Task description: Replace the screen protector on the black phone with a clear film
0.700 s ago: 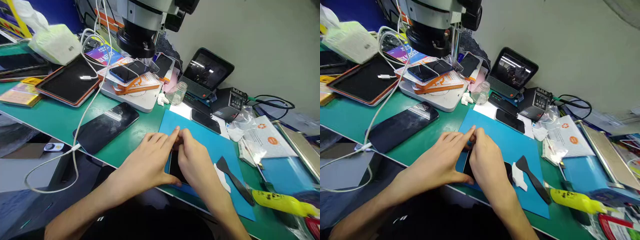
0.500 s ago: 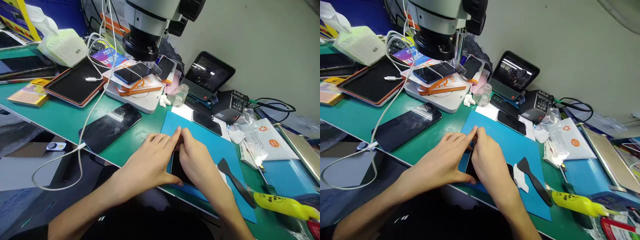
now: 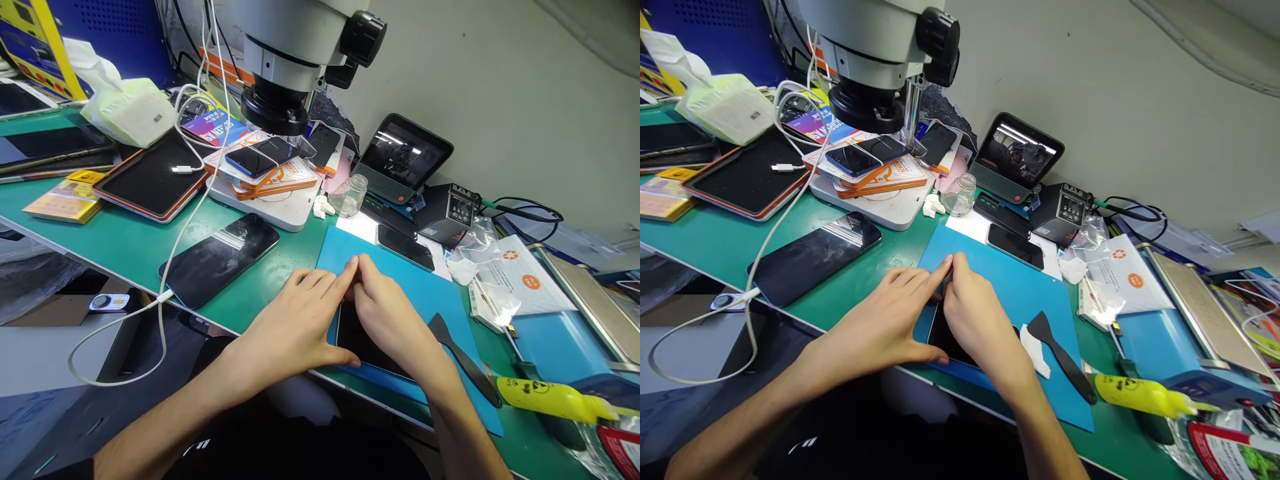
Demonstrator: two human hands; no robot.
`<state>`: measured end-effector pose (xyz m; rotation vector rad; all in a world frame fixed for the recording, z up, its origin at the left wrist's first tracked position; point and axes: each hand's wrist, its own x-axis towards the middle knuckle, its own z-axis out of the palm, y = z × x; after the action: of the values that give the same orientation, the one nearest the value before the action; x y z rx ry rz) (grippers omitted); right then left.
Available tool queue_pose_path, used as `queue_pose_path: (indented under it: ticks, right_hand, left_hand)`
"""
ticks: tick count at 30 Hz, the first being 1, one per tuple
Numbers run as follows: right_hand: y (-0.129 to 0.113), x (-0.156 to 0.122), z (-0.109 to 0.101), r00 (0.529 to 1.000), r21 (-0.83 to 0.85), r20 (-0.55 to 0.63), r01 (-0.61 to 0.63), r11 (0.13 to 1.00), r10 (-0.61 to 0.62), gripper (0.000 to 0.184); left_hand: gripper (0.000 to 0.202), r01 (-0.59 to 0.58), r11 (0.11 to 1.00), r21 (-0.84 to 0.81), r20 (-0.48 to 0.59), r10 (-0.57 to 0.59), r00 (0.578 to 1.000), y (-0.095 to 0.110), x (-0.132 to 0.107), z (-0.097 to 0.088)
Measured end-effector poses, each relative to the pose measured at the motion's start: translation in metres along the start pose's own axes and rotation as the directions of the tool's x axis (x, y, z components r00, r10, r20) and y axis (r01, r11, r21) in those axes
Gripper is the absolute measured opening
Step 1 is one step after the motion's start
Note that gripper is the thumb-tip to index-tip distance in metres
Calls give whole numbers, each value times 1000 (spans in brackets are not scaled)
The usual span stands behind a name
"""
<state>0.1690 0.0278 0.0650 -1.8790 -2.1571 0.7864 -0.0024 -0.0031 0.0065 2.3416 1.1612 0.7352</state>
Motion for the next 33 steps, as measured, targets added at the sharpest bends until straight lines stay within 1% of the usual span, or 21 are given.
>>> queue_pose_path:
  ticks: [3,6,9,10,11,12,13,15,16,17,18,19,20,22,23,25,29,31,33]
  right_hand:
    - [-1,-2,1,1000,21,-6,15,1000,-15,15]
    - [-3,-5,0,998,71,-24,56,996,-54,16]
    - [1,-12,-6,996,149,-15,93,984,-92,16]
    - [5,-17,-10,995,158,-35,98,983,-94,19]
    - [12,-24,-15,993,148,-86,98,984,-86,24]
    - [21,-32,-19,983,113,-168,90,989,-71,29]
    - [32,-42,-23,959,51,-277,73,996,-56,33]
    - [61,-64,-28,866,-122,-498,-12,992,-51,37]
    - [78,-76,-29,816,-214,-574,-73,974,-65,38]
    - [95,-87,-28,786,-300,-613,-139,944,-80,41]
    - [111,-98,-25,777,-367,-625,-206,907,-77,45]
    - [127,-108,-21,781,-420,-620,-252,872,-73,49]
    - [140,-116,-16,795,-462,-602,-269,845,-76,53]
    - [159,-127,-7,820,-512,-565,-257,820,-96,59]
    - [165,-131,-4,824,-523,-556,-246,816,-107,61]
    - [169,-135,-2,839,-526,-534,-232,819,-106,59]
    - [164,-132,-12,888,-488,-457,-202,849,-51,36]
    - [164,-128,-17,891,-483,-452,-202,852,-45,24]
    - [164,-128,-18,891,-500,-452,-208,841,-49,21]
  left_hand:
    - [148,-13,1000,10,8,13,1000,1,-1,-1]
    - [147,-37,999,12,23,37,999,1,-2,-2]
    - [145,-50,999,10,38,50,998,2,-3,-2]
    - [144,-48,999,8,42,48,998,2,-3,-1]
    - [144,-43,999,5,43,42,998,2,-4,-1]
    - [144,-35,999,1,42,35,998,2,-4,0]
    - [142,-27,1000,-3,41,27,999,1,-4,1]
    - [137,-16,1000,-12,37,17,999,0,-6,2]
    - [134,-16,1000,-16,34,16,999,-1,-6,2]
    - [132,-17,1000,-19,29,18,999,-1,-7,3]
    - [130,-19,1000,-21,25,20,999,-2,-8,3]
    - [128,-19,1000,-20,21,20,1000,-3,-9,4]
    - [126,-18,1000,-18,19,18,1000,-3,-10,4]
    - [122,-10,1000,-8,18,10,1000,-4,-11,4]
    - [120,-4,1000,3,19,4,1000,-4,-11,4]
    - [117,12,999,32,22,-13,1000,-3,-13,4]
    - [110,46,996,79,49,-50,998,-4,-14,5]
    - [110,32,994,105,50,-37,998,-6,-14,6]
    - [112,-10,991,136,33,6,999,-11,-14,5]
